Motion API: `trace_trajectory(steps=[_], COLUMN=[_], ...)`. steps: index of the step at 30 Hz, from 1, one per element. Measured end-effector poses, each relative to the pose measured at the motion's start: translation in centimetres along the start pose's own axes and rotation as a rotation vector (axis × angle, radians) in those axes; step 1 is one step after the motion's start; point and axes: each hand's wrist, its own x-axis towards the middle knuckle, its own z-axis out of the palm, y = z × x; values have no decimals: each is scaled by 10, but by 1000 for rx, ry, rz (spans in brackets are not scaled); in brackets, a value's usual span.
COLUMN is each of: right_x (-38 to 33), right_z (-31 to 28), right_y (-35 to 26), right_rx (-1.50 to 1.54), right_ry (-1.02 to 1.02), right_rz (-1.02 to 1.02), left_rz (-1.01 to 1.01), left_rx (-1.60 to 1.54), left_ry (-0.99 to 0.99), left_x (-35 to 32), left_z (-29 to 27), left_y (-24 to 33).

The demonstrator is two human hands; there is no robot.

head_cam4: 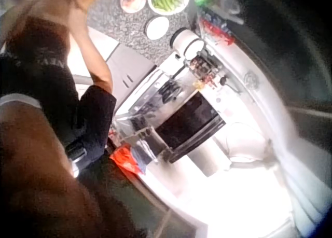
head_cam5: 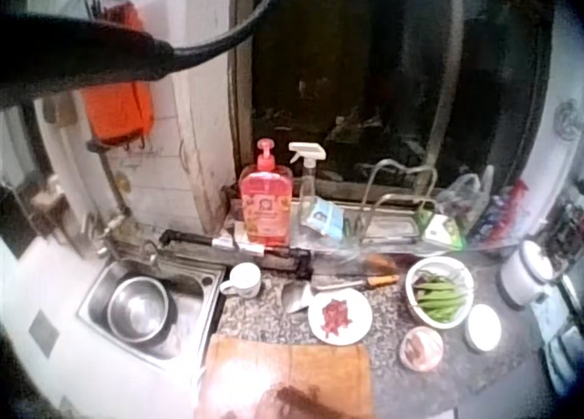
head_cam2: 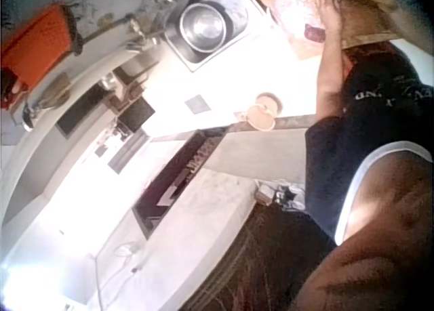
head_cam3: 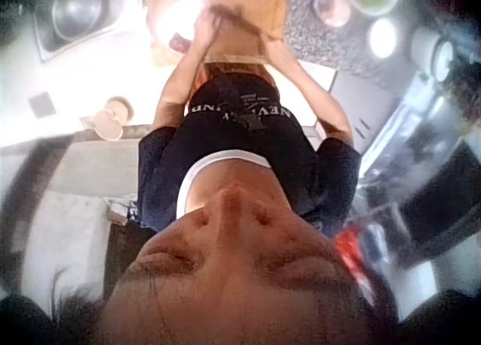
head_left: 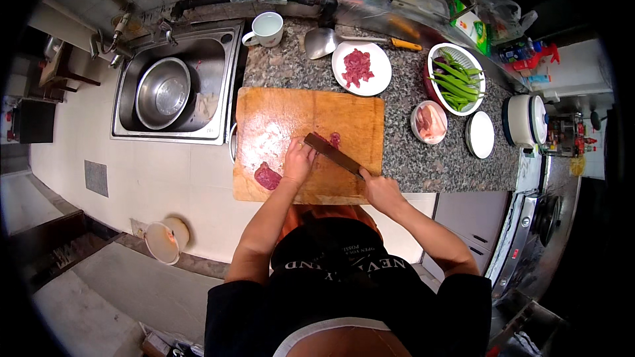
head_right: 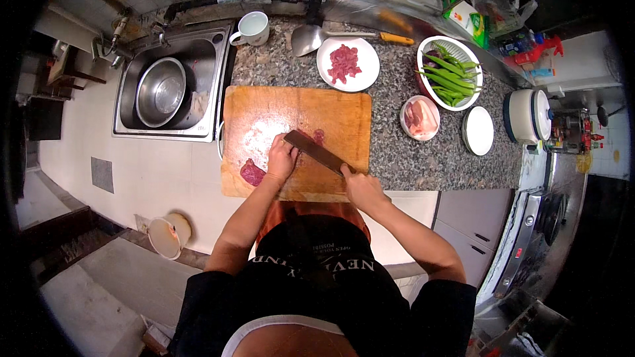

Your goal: The person slices pieces of raw meat on a wooden cutting board using a cleaver and places the sliced pieces into a white bowl.

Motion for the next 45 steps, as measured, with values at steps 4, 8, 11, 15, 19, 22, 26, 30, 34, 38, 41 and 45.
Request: trace_trajectory(steps=[4, 8, 11, 15, 19, 22, 26, 30, 34, 38, 41, 45], right_x=[27, 6, 1, 50, 70, 58, 9, 2, 24, 47, 31, 60], right_z=[9, -12, -9, 21, 8, 1, -20, -14, -5, -4, -3, 5], right_y=[-11, -18, -11, -10, -25, -3, -9, 0, -1, -16, -6, -14], right_rx=[-10, 24, 28, 49, 49, 74, -5, 0, 38, 57, 54, 74], right_ry=[42, -3, -28, 77, 176, 153, 50, -65, -19, -47, -56, 56], right_rz=[-30, -20, 11, -63, -83, -57, -29, 6, -28, -20, -6, -56], left_rz=[3, 13, 17, 72, 44, 36, -35, 8, -14, 1, 11, 8], left_rx=[8, 35, 10, 48, 15, -3, 133, 21, 17, 16, 25, 34], left_ry=[-14, -20, 15, 37, 1, 14, -60, 14, -28, 7, 22, 2], left_x=[3, 1, -2, -2, 2, 4, -10, -5, -2, 1, 1, 4], left_z=[2, 0, 3, 4, 3, 2, 8, 5, 3, 0, -2, -3], left_y=[-3, -7, -6, -6, -3, -1, -15, -8, -4, 3, 1, 7])
